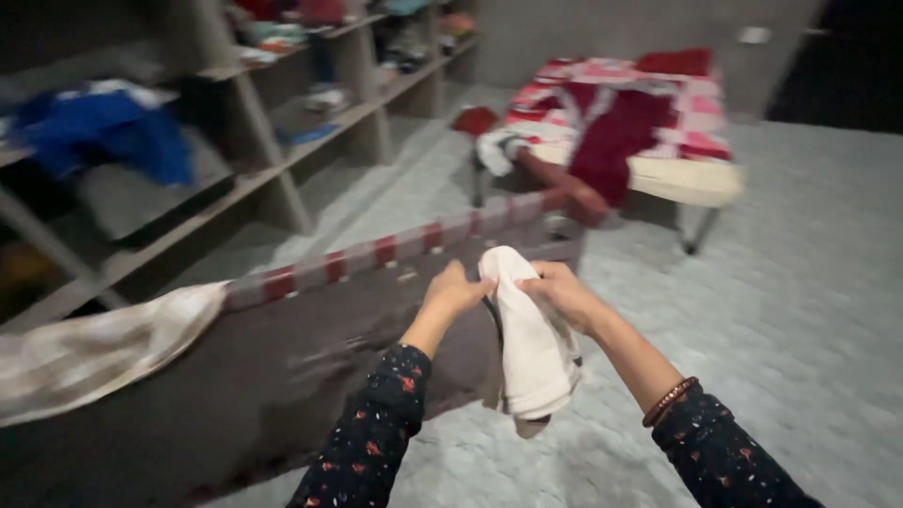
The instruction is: The person wipes the wooden frames and mesh screens of a double window with a white cloth, moving from the lower sections upward and then back down. The person then folds the cloth and places it on a nearby table.
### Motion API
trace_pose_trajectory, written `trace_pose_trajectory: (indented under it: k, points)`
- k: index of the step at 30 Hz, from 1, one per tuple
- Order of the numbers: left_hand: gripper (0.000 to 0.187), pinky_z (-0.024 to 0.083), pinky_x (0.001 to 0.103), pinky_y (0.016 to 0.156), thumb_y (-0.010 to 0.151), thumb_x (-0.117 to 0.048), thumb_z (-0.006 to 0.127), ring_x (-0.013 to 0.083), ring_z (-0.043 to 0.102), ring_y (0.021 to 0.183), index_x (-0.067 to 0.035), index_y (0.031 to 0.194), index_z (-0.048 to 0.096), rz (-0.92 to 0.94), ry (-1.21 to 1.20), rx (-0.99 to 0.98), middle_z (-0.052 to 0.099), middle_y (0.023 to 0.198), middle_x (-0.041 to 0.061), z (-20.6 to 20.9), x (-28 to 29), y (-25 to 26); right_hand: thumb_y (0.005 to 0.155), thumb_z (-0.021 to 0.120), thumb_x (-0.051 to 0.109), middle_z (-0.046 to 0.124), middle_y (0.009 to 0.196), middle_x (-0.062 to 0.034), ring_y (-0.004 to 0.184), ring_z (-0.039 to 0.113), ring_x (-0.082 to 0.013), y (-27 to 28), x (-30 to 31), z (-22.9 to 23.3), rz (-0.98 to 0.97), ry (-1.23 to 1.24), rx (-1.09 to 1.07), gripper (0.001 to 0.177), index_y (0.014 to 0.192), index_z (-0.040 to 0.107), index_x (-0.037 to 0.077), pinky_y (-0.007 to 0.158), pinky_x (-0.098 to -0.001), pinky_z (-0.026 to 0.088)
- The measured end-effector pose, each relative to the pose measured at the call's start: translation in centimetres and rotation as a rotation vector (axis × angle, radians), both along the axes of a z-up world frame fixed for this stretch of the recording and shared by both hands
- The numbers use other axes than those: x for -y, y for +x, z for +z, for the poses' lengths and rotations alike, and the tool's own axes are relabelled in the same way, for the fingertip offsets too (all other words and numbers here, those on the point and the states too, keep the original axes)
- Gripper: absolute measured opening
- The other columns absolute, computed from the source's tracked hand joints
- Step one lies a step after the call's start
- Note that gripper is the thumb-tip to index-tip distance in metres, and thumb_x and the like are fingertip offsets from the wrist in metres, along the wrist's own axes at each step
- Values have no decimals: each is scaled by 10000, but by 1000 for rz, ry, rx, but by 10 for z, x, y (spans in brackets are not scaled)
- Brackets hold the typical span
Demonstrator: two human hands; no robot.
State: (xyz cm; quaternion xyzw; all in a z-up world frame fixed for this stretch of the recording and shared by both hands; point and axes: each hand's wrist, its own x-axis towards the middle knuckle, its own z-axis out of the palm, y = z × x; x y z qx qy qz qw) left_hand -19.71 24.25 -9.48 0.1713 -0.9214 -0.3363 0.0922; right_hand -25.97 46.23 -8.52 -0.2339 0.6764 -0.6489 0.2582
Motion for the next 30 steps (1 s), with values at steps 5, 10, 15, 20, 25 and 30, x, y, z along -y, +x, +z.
trace_pose_trajectory:
  k: [5,10,15,20,25,30]
  points:
    - [977,622,520,885,724,-715,635,427,793,1027,114,1234,712,-234,235,470,755,1194,293,-33,-124,-24,912,671,132,756,959,-74,838,710,-150,-19,-125,-1,-256,-81,46,189,1010,735,-16,755,-304,568]
    - [1116,521,625,941,759,-860,565,519,697,1146,0,1459,436,-308,714,783,591,1356,360,-57,-232,-48,918,665,143,734,899,-106,769,689,-212,-18,-234,16,-639,-32,87,178,980,720,-14,673,-375,558]
    - [992,430,637,956,834,-771,614,458,557,1194,-185,1586,339,-355,1168,933,535,1317,280,-75,-323,-85,903,645,96,726,930,-99,832,701,-224,-27,-324,19,-919,-260,61,155,1019,688,4,702,-378,573]
    - [775,581,523,978,894,-172,847,311,732,1128,42,1540,476,-658,1817,643,715,1279,167,-90,-429,-140,917,632,95,724,969,-111,857,710,-229,-53,-426,5,-1157,-307,-22,166,1039,686,-5,719,-375,567]
    - [753,561,434,773,749,66,726,256,682,872,-211,1394,456,-816,1058,484,728,1057,136,-40,-518,-198,914,682,82,714,988,-99,859,689,-204,-79,-544,-2,-1363,-288,-107,173,1056,676,-17,717,-341,550]
    - [484,576,401,668,752,32,653,235,727,805,-59,1214,762,-925,772,216,763,958,120,-16,-612,-279,890,713,79,724,914,-113,724,676,-197,-88,-635,20,-1522,-122,1,183,1031,717,-37,592,-335,515]
